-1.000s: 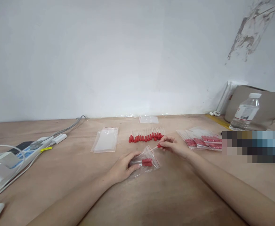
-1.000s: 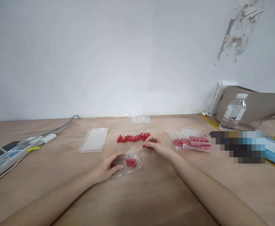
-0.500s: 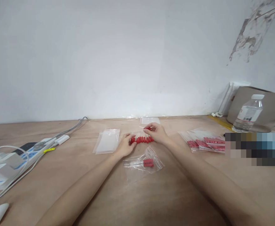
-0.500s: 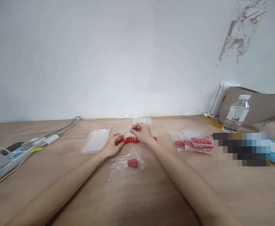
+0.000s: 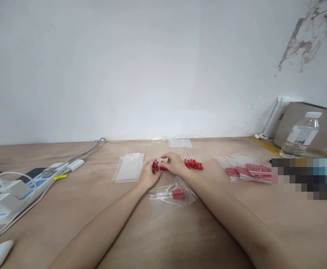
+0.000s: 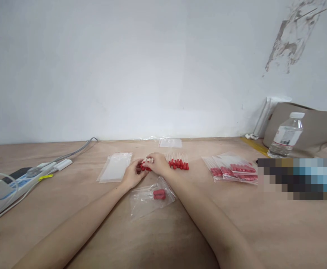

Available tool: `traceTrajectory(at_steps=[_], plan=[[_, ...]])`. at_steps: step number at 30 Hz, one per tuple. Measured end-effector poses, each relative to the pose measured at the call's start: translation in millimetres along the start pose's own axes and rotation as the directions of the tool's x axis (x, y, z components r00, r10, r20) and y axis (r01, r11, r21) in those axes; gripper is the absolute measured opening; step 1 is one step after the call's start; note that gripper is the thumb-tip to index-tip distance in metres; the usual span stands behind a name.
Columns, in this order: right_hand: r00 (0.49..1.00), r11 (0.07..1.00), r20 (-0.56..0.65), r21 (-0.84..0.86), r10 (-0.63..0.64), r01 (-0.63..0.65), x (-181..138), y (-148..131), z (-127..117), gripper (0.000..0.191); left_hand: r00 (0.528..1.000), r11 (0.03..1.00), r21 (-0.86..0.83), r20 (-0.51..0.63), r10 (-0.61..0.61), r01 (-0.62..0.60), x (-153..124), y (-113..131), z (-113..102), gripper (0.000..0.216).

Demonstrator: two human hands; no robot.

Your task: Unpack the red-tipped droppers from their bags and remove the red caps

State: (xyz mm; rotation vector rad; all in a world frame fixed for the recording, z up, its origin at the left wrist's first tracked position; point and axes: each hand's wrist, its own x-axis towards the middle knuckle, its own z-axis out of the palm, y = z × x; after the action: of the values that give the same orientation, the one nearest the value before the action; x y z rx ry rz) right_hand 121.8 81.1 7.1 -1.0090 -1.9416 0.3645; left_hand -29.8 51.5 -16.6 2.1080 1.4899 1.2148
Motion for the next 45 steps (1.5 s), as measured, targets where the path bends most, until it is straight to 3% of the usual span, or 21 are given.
traceTrajectory(at_steps=[6,9,15,18,21,25,27,29,31,33,35,41,45], plan=[[0.979,0.993,-0.179,-0.052,0.097,-0.108,-13,5,-25,0.022,0.999,0.995,0.096,-0.043,0.009,-0.005,-3,3,-1,0.044],[0.971,0.988,-0.209,-0.075,0.116,-0.135,-32,6,-46,0.023,0.999,0.99,0.143,-0.042,-0.01,0.016,-3,5,-3,0.042],[0.989,0.988,-0.082,-0.085,0.124,-0.131,-80,5,-78,0.022,0.987,0.966,0.211,-0.033,0.157,-0.146,-3,7,-5,0.029],[0.984,0.982,-0.058,-0.076,0.171,-0.175,-98,8,-85,0.022,0.96,0.922,0.27,0.067,0.271,-0.278,-4,5,-5,0.037],[0.982,0.981,-0.065,-0.066,0.177,-0.181,-109,9,-85,0.022,0.952,0.906,0.292,0.115,0.285,-0.307,-2,2,-3,0.044],[0.984,0.984,0.002,0.005,0.18,-0.18,-115,7,-78,0.023,0.967,0.938,0.237,0.02,0.255,-0.253,0,6,-6,0.043],[0.978,0.979,0.104,0.076,0.18,-0.189,-116,5,-75,0.025,0.957,0.947,0.19,-0.087,0.278,-0.258,-5,15,-11,0.035],[0.962,0.97,0.222,0.147,0.157,-0.192,-116,2,-73,0.026,0.941,0.944,0.127,-0.111,0.319,-0.305,-16,27,-18,0.025],[0.951,0.966,0.285,0.187,0.123,-0.18,-115,-1,-72,0.026,0.928,0.928,0.033,0.038,0.37,-0.371,-33,39,-26,0.019],[0.956,0.969,0.285,0.204,0.077,-0.139,-113,-5,-73,0.025,0.882,0.916,-0.056,0.25,0.399,-0.398,-51,48,-32,0.022],[0.961,0.969,0.277,0.229,0.025,-0.091,-112,-8,-75,0.025,0.848,0.919,-0.095,0.36,0.39,-0.382,-64,53,-35,0.028],[0.912,0.932,0.41,0.336,-0.019,-0.131,-114,-16,-76,0.026,0.833,0.958,-0.063,0.479,0.276,-0.281,-67,51,-32,0.042],[0.91,0.954,0.412,0.254,0.04,-0.157,-114,-21,-72,0.029,0.837,0.956,-0.042,0.474,0.275,-0.291,-62,48,-26,0.039]])
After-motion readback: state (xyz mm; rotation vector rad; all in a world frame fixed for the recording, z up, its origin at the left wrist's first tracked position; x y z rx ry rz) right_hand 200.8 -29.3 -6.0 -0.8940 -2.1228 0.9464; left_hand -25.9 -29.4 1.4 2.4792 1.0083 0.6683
